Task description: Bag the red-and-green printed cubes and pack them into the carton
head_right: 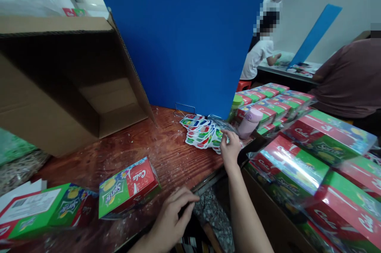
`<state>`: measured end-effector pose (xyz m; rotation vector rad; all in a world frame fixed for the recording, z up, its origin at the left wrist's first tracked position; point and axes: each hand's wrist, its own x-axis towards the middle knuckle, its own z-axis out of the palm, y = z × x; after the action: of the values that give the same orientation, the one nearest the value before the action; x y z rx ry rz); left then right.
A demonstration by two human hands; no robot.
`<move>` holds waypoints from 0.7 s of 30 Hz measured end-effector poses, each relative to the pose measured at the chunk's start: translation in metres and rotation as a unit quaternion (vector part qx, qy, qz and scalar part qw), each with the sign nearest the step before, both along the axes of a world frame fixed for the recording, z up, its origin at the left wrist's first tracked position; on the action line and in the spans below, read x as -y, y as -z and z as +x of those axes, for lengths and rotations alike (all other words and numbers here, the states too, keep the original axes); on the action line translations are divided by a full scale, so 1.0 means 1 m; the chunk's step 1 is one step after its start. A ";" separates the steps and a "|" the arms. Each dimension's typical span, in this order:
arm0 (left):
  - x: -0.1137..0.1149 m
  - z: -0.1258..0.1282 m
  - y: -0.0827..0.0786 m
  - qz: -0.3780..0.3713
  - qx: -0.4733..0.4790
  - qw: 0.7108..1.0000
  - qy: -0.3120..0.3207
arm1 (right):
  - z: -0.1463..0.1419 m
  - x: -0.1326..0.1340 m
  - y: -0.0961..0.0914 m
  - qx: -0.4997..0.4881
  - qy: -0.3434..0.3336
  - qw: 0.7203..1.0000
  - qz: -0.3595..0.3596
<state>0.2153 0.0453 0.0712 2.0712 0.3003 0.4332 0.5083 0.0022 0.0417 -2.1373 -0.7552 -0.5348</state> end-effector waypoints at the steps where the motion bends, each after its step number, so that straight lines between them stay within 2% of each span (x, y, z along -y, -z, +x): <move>1: -0.002 -0.012 -0.007 0.029 0.004 1.000 0.009 | -0.002 -0.001 0.002 0.008 -0.013 1.000 -0.006; 3: -0.010 -0.037 -0.019 0.075 0.016 0.997 0.011 | 0.004 -0.005 0.005 0.025 -0.013 0.999 -0.037; 6: -0.023 -0.070 -0.027 0.121 0.041 0.992 -0.021 | 0.027 -0.014 0.007 0.000 0.032 0.988 -0.150; 8: -0.029 -0.087 -0.027 0.147 0.056 0.986 -0.058 | 0.045 -0.021 0.008 -0.045 0.060 0.972 -0.222; 11: -0.031 -0.105 -0.021 0.175 0.058 0.978 -0.095 | 0.067 -0.029 0.010 -0.096 0.083 0.953 -0.274; 15: -0.029 -0.113 -0.012 0.206 0.055 0.971 -0.106 | 0.083 -0.035 0.011 -0.117 0.074 0.933 -0.333; 21: -0.024 -0.107 -0.003 0.298 0.101 0.947 -0.068 | 0.097 -0.038 0.010 -0.078 0.008 0.908 -0.411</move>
<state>0.1079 0.0696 0.0738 2.5704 0.2032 0.9039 0.6050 0.0402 0.0315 -2.9117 -0.9832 -0.0188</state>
